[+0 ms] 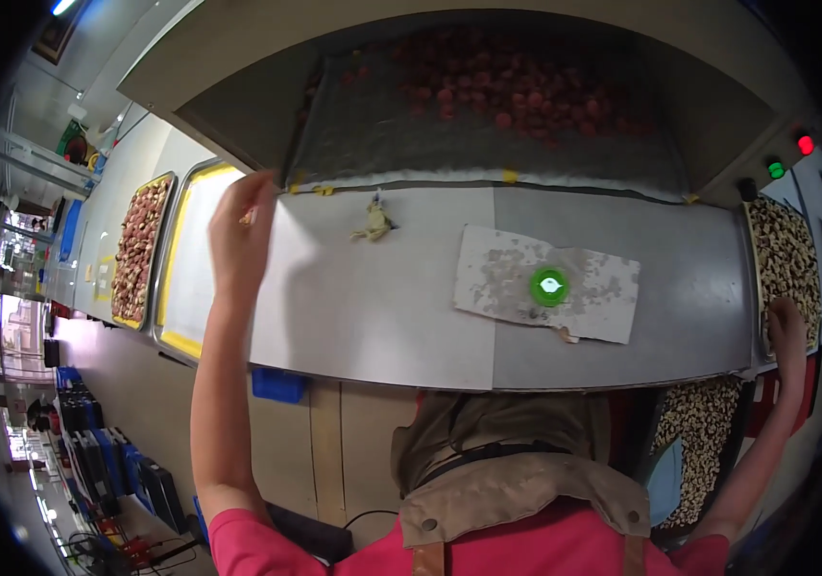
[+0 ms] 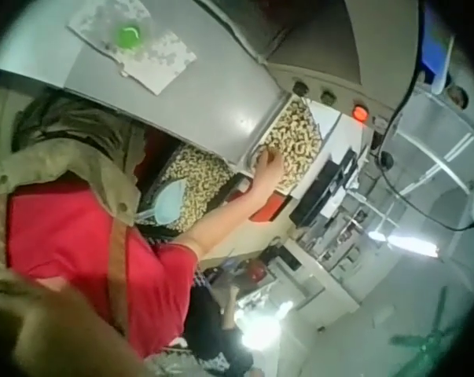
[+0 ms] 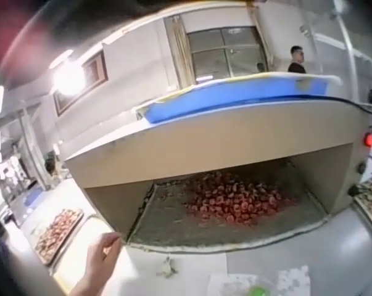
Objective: The person assembles figurines by picking up component parts, dipping them into adhesive, joining the parts together, and placing the assembled pieces onto a tray.
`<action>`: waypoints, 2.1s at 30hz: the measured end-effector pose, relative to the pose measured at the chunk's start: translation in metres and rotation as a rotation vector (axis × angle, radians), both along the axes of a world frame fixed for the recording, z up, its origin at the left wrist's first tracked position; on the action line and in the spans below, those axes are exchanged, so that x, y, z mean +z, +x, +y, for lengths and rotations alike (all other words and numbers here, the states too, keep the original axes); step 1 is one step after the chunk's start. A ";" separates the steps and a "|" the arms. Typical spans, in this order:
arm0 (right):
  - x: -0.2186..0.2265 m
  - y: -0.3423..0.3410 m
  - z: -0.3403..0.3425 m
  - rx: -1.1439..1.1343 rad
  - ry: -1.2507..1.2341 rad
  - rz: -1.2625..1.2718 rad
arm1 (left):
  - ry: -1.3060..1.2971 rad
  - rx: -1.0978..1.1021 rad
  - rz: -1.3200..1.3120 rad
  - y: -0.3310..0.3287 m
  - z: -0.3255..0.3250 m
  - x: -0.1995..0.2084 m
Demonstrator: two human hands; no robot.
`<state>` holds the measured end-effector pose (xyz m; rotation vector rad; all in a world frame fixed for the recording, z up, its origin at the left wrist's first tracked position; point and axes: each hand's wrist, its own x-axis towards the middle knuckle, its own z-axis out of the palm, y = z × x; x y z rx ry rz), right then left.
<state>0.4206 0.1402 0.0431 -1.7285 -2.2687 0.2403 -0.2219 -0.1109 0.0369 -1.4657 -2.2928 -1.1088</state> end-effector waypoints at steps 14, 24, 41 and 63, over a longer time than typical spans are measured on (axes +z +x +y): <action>-0.005 -0.018 -0.009 -0.061 0.126 0.074 | -0.222 -0.164 -0.046 0.017 0.178 -0.053; -0.008 -0.160 -0.050 0.434 -0.261 0.201 | 0.147 -0.492 -1.315 0.167 0.068 -0.025; -0.042 -0.204 -0.070 0.566 -0.251 0.308 | 0.362 -0.760 -1.876 0.213 0.026 -0.079; -0.016 -0.282 -0.098 0.821 -0.108 0.351 | 0.458 -0.767 -2.124 0.207 0.019 -0.079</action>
